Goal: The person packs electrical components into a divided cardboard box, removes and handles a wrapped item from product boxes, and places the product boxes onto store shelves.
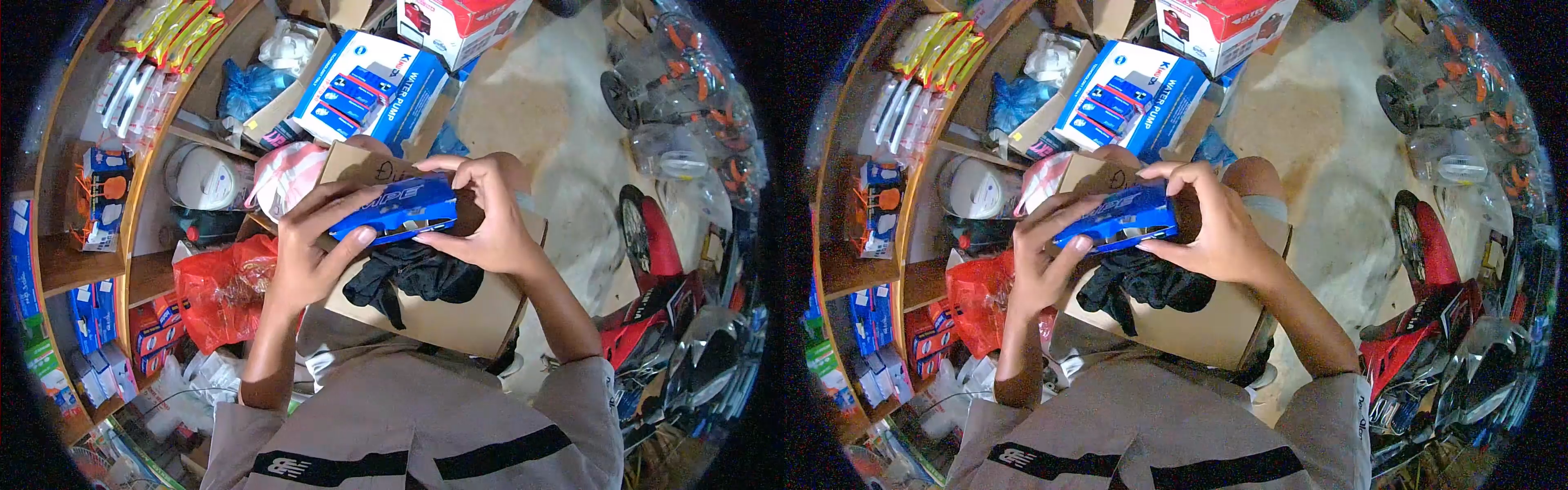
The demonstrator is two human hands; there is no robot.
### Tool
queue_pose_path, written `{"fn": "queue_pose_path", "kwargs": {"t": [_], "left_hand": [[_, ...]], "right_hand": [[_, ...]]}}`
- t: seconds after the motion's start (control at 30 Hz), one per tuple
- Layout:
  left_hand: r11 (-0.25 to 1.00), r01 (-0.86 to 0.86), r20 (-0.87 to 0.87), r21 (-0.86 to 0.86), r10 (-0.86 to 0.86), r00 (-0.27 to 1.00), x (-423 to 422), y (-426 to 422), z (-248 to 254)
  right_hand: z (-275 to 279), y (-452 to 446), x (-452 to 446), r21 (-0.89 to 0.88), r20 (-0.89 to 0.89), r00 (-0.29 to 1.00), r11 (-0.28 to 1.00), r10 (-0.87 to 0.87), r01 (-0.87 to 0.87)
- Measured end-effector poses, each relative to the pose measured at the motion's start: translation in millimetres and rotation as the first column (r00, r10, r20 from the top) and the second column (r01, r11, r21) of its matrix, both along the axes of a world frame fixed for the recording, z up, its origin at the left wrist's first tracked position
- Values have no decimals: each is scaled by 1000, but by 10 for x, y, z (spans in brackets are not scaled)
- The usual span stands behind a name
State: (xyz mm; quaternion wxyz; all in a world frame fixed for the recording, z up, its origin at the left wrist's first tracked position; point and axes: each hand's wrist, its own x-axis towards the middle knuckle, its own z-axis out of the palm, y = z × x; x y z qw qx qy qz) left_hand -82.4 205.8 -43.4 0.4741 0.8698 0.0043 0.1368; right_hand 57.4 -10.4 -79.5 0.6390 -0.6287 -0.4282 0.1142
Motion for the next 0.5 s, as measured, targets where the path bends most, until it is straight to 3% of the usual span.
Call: {"fn": "queue_pose_path", "kwargs": {"t": [0.13,0.2,0.3,0.5], "left_hand": [[1000,1,-21,5,-1,1000,-31,-10,-25],[1000,13,-9,22,-13,1000,-37,-6,-26],[998,34,-4,52,-34,999,-35,4,-12],[998,55,-66,2,-55,996,-53,-26,48]], "right_hand": [[65,-18,-22,31,-35,999,999,10,-9],[140,-55,43,-110,81,993,991,89,-80],[147,-63,91,-131,146,980,984,137,-118],[164,-58,110,-103,96,982,983,164,-154]]}}
